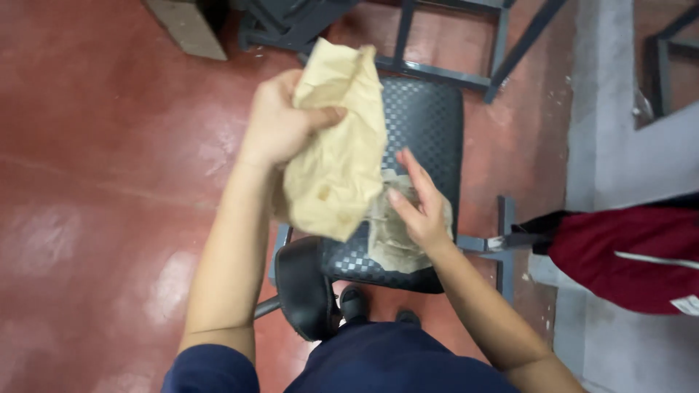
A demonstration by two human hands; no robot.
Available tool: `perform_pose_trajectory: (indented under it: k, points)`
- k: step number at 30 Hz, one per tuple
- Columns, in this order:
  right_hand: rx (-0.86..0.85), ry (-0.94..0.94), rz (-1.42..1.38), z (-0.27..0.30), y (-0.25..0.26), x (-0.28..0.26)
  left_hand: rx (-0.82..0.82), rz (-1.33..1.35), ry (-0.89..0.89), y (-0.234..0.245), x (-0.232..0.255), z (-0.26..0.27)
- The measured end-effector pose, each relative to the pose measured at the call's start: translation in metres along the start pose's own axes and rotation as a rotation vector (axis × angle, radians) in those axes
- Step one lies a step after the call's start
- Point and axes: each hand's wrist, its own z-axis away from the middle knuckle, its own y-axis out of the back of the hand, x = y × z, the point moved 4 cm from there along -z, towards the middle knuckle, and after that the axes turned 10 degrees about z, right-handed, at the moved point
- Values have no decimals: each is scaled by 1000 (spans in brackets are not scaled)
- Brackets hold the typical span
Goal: Cleaning a leather gym weightlifting belt with a cloth.
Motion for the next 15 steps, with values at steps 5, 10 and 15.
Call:
perform_pose_trajectory:
  k: [5, 10, 15]
  points:
    - [-182, 223, 21, -46, -46, -71, 51, -32, 35, 17, 7, 23]
    - [-151, -203, -438, -45, -42, -75, 42, -27, -41, 11, 46, 48]
    - [65, -314, -764, -26, 31, -79, -32, -944, -986, -53, 109, 90]
